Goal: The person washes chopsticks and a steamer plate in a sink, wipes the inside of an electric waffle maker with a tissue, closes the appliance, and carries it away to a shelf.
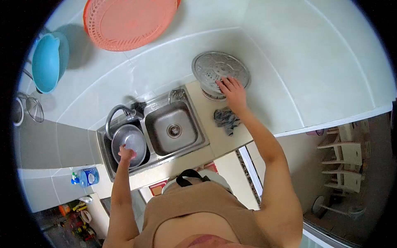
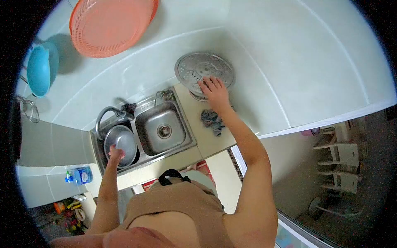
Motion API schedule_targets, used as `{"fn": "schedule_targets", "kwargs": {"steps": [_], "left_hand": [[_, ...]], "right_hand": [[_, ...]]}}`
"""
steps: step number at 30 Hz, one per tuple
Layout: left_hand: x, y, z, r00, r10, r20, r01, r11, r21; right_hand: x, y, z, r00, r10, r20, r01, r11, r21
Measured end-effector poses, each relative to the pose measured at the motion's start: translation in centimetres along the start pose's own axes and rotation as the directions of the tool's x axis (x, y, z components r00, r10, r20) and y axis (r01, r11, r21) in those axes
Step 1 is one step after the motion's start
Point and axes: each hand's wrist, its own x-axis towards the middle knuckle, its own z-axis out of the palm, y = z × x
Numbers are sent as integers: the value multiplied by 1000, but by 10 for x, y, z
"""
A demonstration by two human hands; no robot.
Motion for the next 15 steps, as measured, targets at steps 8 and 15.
{"fn": "schedule_targets", "kwargs": {"steps": [8, 15], "left_hand": [[5, 14, 52, 905, 320, 281, -148, 856, -496], [-74, 191, 93, 683, 729, -45, -730, 683, -16]], "right_hand": [[-12, 13, 28, 989, -24, 149, 35, 997, -73], [-11, 11, 18, 972, 94, 215, -65, 988, -137]]}}
